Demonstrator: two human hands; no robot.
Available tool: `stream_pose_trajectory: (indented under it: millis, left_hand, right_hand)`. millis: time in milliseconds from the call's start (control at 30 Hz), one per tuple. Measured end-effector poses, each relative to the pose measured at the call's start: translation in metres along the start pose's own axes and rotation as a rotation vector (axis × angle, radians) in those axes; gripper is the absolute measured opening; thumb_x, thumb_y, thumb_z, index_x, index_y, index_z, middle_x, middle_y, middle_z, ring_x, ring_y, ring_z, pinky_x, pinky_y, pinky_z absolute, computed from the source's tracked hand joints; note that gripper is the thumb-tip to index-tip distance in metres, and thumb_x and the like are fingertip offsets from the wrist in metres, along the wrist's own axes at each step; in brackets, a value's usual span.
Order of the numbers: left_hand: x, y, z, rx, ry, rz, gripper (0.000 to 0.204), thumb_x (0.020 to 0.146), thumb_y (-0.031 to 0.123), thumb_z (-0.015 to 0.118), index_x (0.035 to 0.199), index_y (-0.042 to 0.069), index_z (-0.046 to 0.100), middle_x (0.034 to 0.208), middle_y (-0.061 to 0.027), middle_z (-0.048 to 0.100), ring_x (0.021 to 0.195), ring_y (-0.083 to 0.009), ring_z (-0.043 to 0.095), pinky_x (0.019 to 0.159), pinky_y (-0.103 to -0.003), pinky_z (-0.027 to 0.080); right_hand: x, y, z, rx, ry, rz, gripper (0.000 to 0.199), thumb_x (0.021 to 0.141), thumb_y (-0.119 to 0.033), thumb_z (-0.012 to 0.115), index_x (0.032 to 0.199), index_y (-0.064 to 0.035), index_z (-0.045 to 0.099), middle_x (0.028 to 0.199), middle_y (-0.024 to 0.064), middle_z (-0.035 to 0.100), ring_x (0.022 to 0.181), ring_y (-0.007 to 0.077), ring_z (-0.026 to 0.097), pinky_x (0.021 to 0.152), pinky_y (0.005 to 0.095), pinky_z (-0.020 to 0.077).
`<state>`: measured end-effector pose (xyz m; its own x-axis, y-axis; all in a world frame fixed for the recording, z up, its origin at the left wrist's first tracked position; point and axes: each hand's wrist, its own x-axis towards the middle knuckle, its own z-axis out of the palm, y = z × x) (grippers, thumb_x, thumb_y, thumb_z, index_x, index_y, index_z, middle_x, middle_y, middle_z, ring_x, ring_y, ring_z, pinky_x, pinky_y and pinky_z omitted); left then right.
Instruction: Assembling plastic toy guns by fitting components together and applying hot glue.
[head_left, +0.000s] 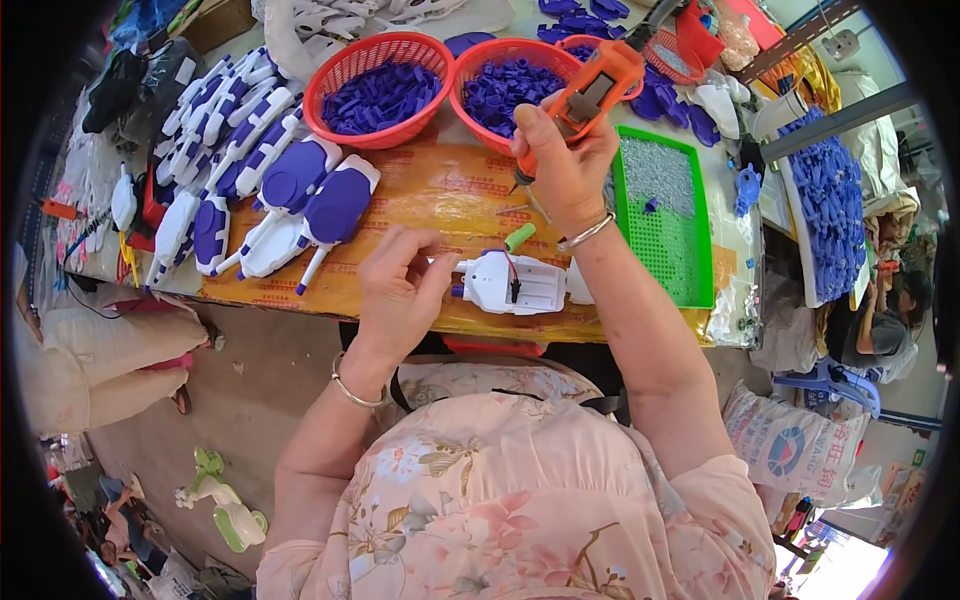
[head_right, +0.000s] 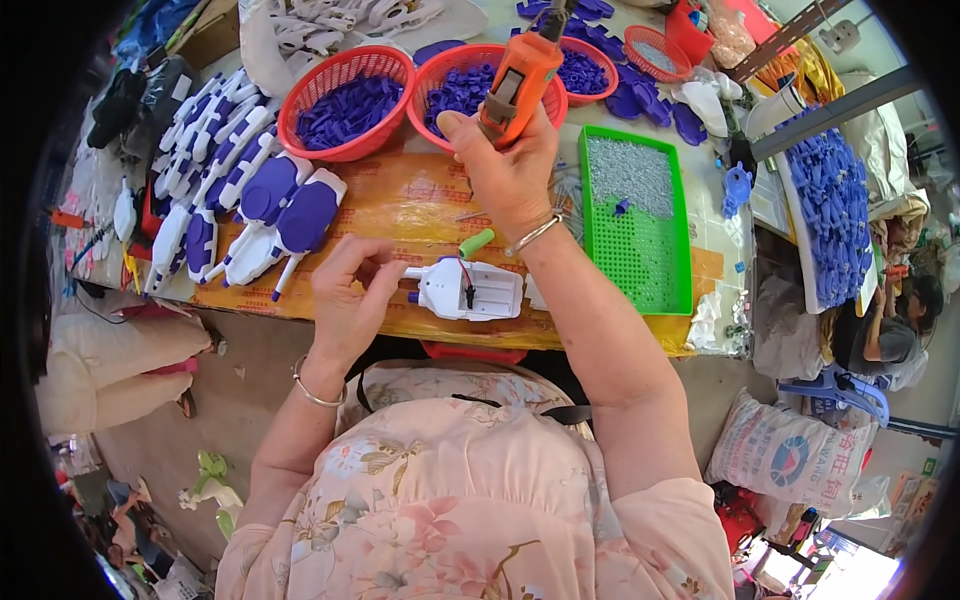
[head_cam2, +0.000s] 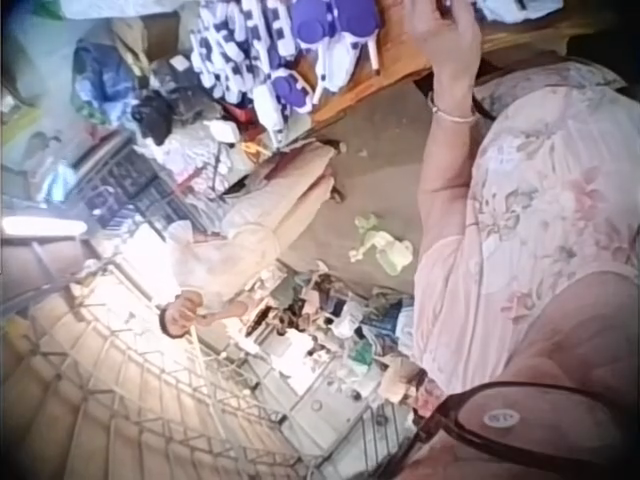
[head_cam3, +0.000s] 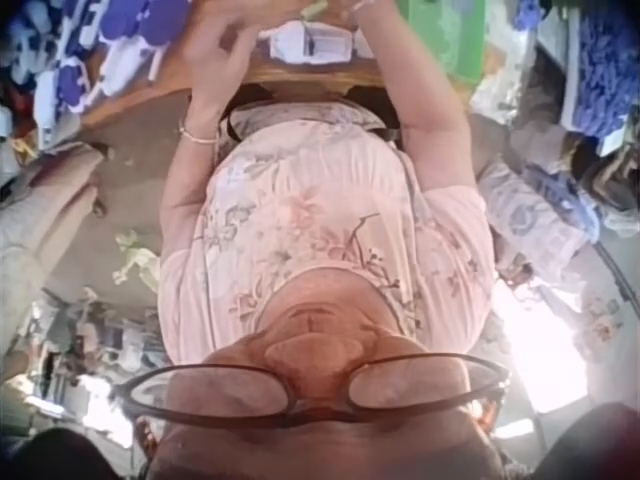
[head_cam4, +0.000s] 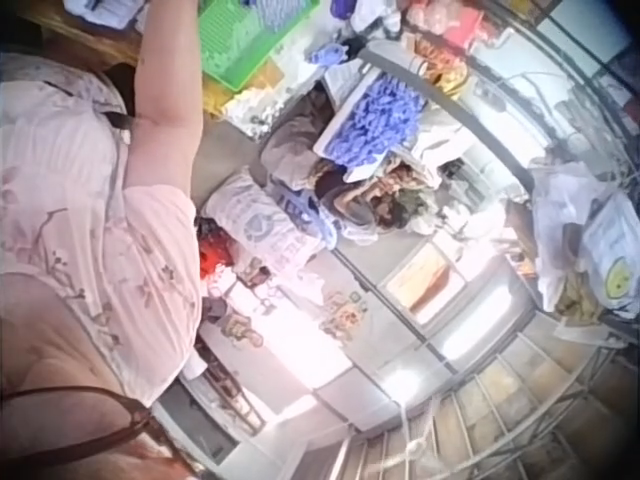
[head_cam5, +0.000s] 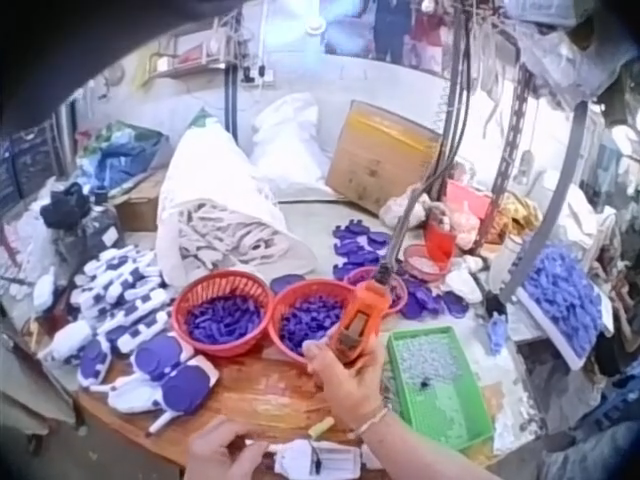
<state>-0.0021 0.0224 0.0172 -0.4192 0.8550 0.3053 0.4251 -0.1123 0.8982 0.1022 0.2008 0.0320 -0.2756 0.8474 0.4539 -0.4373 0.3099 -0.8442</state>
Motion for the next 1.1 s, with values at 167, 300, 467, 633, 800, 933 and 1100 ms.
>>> stream_pose_trajectory:
  millis: [167, 300, 467, 633, 800, 933, 1100]
  left_hand:
    - [0.001, -0.011, 0.006, 0.029, 0.005, 0.065, 0.014, 0.078, -0.001, 0.067, 0.091, -0.001, 0.061, 0.075, -0.0063, 0.055, 0.061, -0.0113, 0.053, 0.052, -0.024, 0.040]
    - [0.006, 0.004, 0.023, -0.181, -0.075, -0.036, 0.023, 0.081, -0.004, 0.064, 0.104, -0.001, 0.062, 0.082, -0.0040, 0.056, 0.066, -0.0078, 0.053, 0.057, -0.021, 0.043]
    - [0.000, 0.007, 0.030, -0.482, -0.254, -0.167, 0.021, 0.084, -0.002, 0.064, 0.104, 0.000, 0.062, 0.085, -0.0008, 0.055, 0.067, -0.0032, 0.049, 0.058, -0.019, 0.040]
    - [-0.010, 0.008, 0.031, -0.490, -0.235, -0.113, 0.015, 0.084, -0.001, 0.065, 0.099, 0.000, 0.064, 0.084, 0.0003, 0.055, 0.066, -0.0027, 0.048, 0.058, -0.018, 0.038]
    - [-0.015, 0.016, 0.034, -0.593, -0.173, -0.204, 0.009, 0.083, -0.004, 0.065, 0.092, -0.001, 0.065, 0.082, -0.0004, 0.055, 0.066, -0.0042, 0.049, 0.058, -0.020, 0.039]
    - [-0.017, 0.012, 0.033, -0.432, -0.200, -0.009, 0.011, 0.082, -0.006, 0.065, 0.092, -0.002, 0.065, 0.082, -0.0023, 0.056, 0.067, -0.0052, 0.051, 0.059, -0.020, 0.040]
    - [-0.018, 0.015, 0.033, -0.362, -0.204, -0.074, 0.007, 0.080, -0.007, 0.067, 0.085, -0.002, 0.065, 0.080, -0.0019, 0.057, 0.067, -0.0051, 0.050, 0.057, -0.020, 0.038]
  right_hand:
    - [-0.002, -0.034, 0.006, 0.041, -0.022, -0.007, 0.016, 0.085, -0.010, 0.067, 0.092, -0.0035, 0.054, 0.067, 0.0063, 0.059, 0.055, 0.0169, 0.058, 0.053, 0.0304, 0.0484]
    - [-0.013, -0.072, 0.008, 0.153, -0.106, 0.004, 0.030, 0.089, -0.031, 0.062, 0.097, -0.0056, 0.050, 0.070, 0.0065, 0.055, 0.057, 0.0180, 0.055, 0.056, 0.0351, 0.0493]
    - [-0.027, -0.101, 0.015, 0.268, -0.066, -0.021, 0.036, 0.085, -0.028, 0.068, 0.087, 0.0007, 0.047, 0.063, 0.0086, 0.056, 0.053, 0.0155, 0.056, 0.052, 0.0289, 0.0476]
    - [-0.039, -0.110, 0.012, 0.301, -0.064, 0.001, 0.044, 0.082, -0.035, 0.070, 0.090, -0.0004, 0.044, 0.065, 0.0080, 0.053, 0.053, 0.0168, 0.055, 0.050, 0.0295, 0.0478]
    - [-0.045, -0.110, 0.007, 0.303, -0.079, 0.018, 0.046, 0.081, -0.037, 0.071, 0.091, -0.0011, 0.044, 0.068, 0.0076, 0.054, 0.055, 0.0168, 0.056, 0.051, 0.0293, 0.0480]
    - [-0.047, -0.111, 0.004, 0.303, -0.090, 0.020, 0.045, 0.081, -0.036, 0.071, 0.092, -0.0015, 0.043, 0.067, 0.0075, 0.054, 0.057, 0.0164, 0.056, 0.052, 0.0289, 0.0481]
    - [-0.050, -0.110, 0.003, 0.316, -0.079, 0.013, 0.044, 0.080, -0.034, 0.071, 0.093, -0.0019, 0.044, 0.068, 0.0078, 0.055, 0.058, 0.0157, 0.057, 0.053, 0.0285, 0.0481]
